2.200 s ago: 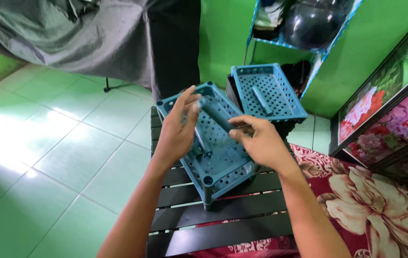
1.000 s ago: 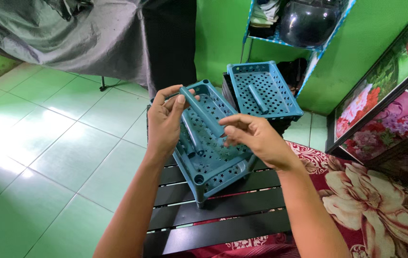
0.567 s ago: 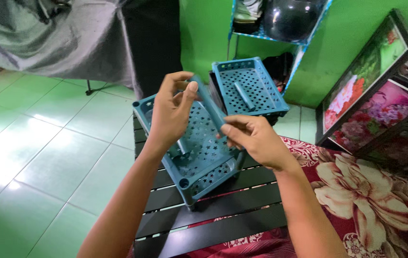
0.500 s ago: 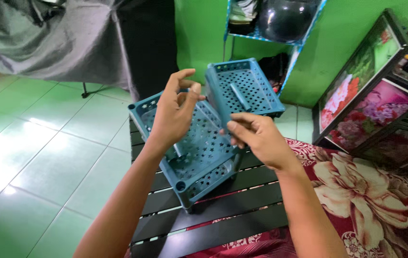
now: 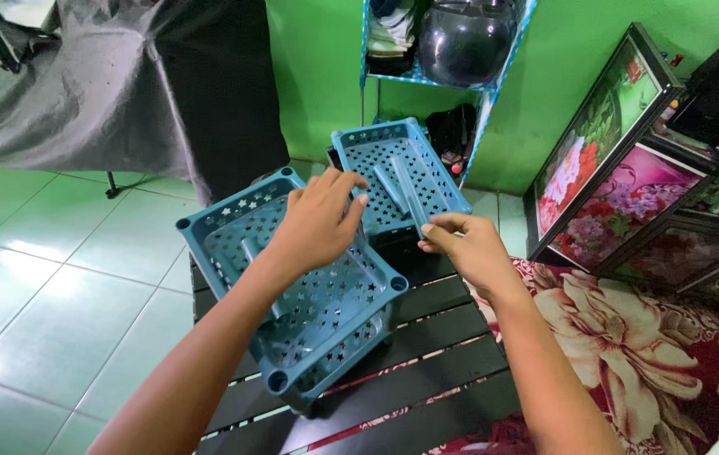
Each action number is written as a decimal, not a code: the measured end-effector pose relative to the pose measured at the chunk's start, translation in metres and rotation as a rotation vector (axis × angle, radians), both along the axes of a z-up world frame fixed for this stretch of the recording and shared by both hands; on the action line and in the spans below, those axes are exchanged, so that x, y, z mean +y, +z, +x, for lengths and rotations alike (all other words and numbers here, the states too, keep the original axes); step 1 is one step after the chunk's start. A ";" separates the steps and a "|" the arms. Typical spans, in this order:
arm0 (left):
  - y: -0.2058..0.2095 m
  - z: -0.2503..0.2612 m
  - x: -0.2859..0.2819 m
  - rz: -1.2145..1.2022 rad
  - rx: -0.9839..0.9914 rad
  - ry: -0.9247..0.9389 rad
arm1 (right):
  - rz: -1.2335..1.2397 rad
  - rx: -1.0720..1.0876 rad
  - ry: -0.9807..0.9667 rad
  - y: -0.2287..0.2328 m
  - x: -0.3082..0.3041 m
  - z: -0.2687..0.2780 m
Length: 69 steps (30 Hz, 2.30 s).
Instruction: The person assembles a blue plastic basket by inserting cylindrical legs into the basket's corner sockets. They then remove the legs and place them inside the basket, repeating the process with another basket.
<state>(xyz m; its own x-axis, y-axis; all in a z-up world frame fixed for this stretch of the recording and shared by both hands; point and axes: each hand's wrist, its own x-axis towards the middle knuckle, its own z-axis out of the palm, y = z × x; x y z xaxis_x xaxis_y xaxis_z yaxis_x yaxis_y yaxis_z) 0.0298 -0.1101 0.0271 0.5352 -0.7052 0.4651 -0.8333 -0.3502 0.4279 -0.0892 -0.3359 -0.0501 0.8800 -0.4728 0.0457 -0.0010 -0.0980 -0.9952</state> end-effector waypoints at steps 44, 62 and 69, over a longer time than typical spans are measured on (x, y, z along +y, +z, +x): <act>-0.022 -0.018 0.136 -0.012 -0.039 0.337 | -0.971 -0.452 0.122 0.075 0.166 -0.029; -0.023 0.000 0.130 0.018 0.274 0.403 | -0.767 0.160 0.355 0.079 0.193 -0.008; -0.001 -0.021 0.135 -0.586 0.496 0.051 | -0.605 0.023 0.267 0.076 0.186 -0.012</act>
<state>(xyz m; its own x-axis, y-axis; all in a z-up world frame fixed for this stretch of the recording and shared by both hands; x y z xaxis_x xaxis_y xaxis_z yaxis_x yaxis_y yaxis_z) 0.0091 0.0253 0.0260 0.8039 -0.3861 0.4525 -0.4844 0.0164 0.8747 -0.1013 -0.1502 0.0255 0.9673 -0.1355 0.2145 0.0799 -0.6398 -0.7643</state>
